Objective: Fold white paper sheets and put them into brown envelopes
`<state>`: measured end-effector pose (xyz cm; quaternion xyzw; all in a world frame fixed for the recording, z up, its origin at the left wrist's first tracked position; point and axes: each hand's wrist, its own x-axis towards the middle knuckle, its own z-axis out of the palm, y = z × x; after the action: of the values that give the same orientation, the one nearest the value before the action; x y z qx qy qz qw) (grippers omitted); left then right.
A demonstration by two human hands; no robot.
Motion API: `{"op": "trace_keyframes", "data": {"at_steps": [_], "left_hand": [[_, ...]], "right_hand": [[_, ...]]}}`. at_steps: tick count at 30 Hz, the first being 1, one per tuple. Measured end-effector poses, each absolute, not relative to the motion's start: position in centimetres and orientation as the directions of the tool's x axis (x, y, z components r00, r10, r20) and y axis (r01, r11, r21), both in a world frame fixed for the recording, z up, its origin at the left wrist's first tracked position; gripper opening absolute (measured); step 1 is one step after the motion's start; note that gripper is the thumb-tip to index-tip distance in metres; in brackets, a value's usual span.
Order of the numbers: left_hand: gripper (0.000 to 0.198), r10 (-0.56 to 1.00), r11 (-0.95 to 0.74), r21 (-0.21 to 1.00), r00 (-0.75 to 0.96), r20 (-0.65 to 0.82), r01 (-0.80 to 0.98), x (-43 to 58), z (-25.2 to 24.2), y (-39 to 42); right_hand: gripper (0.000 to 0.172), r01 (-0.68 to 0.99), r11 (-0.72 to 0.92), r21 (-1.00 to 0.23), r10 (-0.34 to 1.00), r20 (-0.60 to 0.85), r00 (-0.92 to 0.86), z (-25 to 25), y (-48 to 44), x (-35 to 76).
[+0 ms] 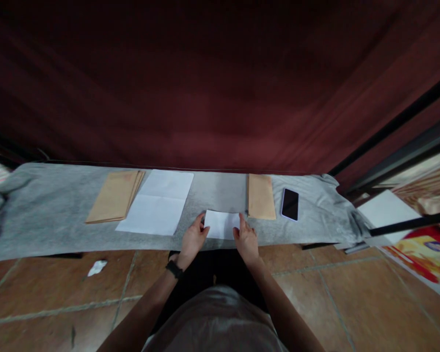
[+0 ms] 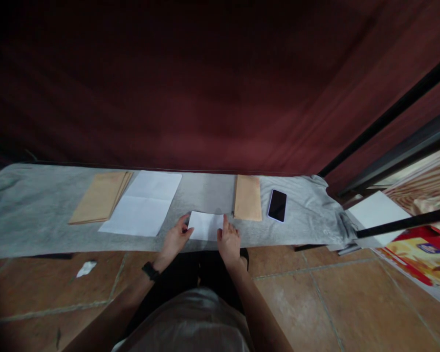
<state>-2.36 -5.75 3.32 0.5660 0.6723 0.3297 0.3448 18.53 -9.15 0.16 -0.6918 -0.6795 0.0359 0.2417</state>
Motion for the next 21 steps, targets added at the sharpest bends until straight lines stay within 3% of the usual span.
{"op": "trace_keyframes", "data": {"at_steps": [4, 8, 13, 17, 21], "left_hand": [[0.052, 0.98, 0.192, 0.808, -0.146, -0.132, 0.557, -1.9, 3.6, -5.6], [0.051, 0.987, 0.16, 0.738, -0.12, -0.107, 0.655, -1.5, 3.9, -5.8], [0.046, 1.0, -0.028, 0.578, 0.017, 0.025, 0.815, -0.9, 3.6, -6.2], [0.039, 0.979, -0.195, 0.41, 0.151, 0.136, 0.891, -0.7, 2.9, -6.4], [0.039, 0.965, -0.239, 0.232, 0.206, 0.161, 0.943, -0.7, 2.4, -6.7]], "right_hand": [[0.049, 0.94, 0.055, -0.338, 0.948, 0.314, 0.057, 0.4, -9.1, 18.7], [0.048, 0.923, 0.186, -0.338, 0.942, 0.328, -0.07, 0.4, -9.0, 18.1], [0.048, 0.898, 0.285, -0.335, 0.937, 0.293, -0.188, 0.1, -8.7, 15.6], [0.049, 0.918, 0.273, -0.289, 0.941, 0.278, -0.192, -0.3, -8.6, 14.3], [0.052, 0.941, 0.241, -0.238, 0.94, 0.299, -0.165, -0.9, -8.7, 14.9]]}}
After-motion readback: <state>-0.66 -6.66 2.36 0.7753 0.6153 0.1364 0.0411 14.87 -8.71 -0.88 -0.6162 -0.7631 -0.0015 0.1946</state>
